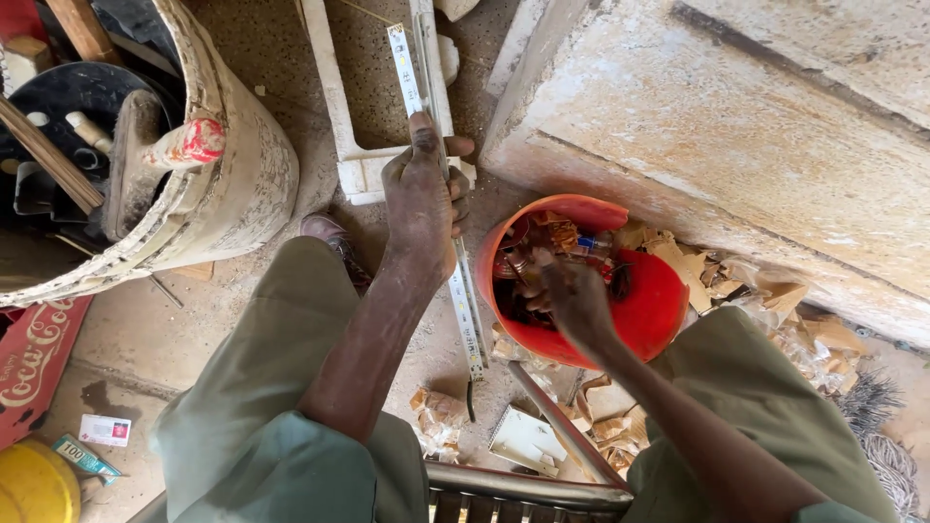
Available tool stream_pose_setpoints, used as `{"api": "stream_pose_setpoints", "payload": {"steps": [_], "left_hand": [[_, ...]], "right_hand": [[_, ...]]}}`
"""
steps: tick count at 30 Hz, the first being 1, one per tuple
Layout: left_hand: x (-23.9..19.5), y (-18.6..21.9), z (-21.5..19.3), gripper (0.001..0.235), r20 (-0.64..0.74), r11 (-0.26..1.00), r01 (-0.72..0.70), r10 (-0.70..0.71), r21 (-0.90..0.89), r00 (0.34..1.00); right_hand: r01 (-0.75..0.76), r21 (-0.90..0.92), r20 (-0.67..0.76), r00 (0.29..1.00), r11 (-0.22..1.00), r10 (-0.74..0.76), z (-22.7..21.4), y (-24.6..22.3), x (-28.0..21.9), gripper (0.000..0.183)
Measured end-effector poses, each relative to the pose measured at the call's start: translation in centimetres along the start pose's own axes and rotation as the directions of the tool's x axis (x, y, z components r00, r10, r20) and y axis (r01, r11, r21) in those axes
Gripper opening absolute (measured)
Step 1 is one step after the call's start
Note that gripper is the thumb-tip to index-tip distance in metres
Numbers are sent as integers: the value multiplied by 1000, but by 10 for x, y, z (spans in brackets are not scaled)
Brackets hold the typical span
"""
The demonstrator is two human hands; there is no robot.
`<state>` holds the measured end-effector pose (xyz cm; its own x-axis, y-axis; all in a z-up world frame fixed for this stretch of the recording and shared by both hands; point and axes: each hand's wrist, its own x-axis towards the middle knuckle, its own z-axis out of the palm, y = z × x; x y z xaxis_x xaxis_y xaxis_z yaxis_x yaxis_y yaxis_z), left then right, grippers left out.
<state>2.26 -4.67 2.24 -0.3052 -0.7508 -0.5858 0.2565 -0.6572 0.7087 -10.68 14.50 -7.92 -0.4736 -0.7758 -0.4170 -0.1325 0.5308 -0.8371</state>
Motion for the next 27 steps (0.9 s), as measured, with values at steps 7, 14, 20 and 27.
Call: {"api": "stream_pose_setpoints", "payload": {"steps": [7, 14, 20, 27], "left_hand": [[0, -1, 3, 55, 11, 1000, -18, 18, -5, 1000], [1, -1, 3, 50, 17, 999, -3, 2, 35, 1000], [-1, -2, 1, 50, 20, 997, 29, -31, 76, 999], [-4, -4, 4, 53, 15, 990, 30, -32, 137, 999]], "right_hand": [[-125, -503, 33, 986, 855, 163, -43, 174, 82, 23], [-373, 103, 3, 927, 922, 375, 7, 170, 90, 53], [-323, 162, 3, 945, 932, 327, -25, 178, 102, 29], [-261, -614, 59, 926, 745, 373, 28, 273, 119, 51]]}}
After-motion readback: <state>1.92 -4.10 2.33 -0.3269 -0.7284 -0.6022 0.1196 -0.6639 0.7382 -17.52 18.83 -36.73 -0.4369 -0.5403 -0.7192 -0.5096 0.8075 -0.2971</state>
